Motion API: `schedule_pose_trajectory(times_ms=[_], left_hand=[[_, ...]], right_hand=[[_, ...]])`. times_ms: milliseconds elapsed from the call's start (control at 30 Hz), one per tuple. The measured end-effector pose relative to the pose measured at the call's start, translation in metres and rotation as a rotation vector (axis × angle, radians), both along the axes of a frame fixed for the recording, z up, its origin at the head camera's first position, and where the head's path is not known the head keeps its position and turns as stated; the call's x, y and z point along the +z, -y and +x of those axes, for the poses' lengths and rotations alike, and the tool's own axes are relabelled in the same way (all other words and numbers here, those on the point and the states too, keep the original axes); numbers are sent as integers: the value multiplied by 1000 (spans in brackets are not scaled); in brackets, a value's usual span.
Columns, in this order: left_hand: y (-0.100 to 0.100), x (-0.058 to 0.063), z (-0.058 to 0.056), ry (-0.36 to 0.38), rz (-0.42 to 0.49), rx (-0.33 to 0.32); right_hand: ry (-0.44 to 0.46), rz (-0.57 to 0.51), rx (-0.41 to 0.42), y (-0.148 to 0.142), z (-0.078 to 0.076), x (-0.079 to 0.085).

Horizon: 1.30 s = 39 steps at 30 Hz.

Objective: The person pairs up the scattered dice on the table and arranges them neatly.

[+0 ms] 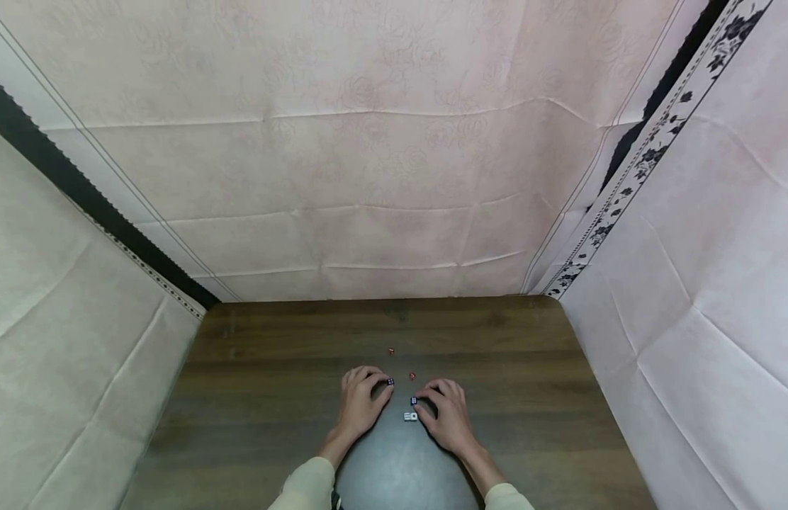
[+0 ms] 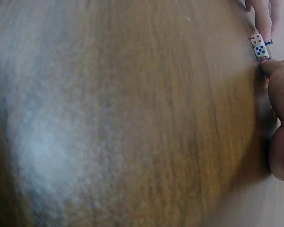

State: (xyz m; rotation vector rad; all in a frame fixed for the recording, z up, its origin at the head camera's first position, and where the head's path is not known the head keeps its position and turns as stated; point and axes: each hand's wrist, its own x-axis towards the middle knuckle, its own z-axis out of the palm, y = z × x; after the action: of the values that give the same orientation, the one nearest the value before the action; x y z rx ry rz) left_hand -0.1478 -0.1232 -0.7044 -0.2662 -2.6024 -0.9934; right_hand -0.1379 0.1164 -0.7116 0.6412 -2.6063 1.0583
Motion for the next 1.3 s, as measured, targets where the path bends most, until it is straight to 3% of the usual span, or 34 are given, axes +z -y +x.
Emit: schedule_pose_trajectory(times_ms=[233,467,867,1133,1300], left_hand=[[-6,0,12,-41,-72,-58],[-10,0,19,-41,-66,-129],[-14,-7,18,-51,-57,-176],[-14,-7,18,14,-46,-189],[-16,-8,18,1,-46,-180]], right_hand=[[-12,12,0,0,-1,0],[5,29,-2,0,-1,2],[18,41,-6,1,-1,3],[15,28,-3,0,0,1],[0,23,-1,0,0,0]])
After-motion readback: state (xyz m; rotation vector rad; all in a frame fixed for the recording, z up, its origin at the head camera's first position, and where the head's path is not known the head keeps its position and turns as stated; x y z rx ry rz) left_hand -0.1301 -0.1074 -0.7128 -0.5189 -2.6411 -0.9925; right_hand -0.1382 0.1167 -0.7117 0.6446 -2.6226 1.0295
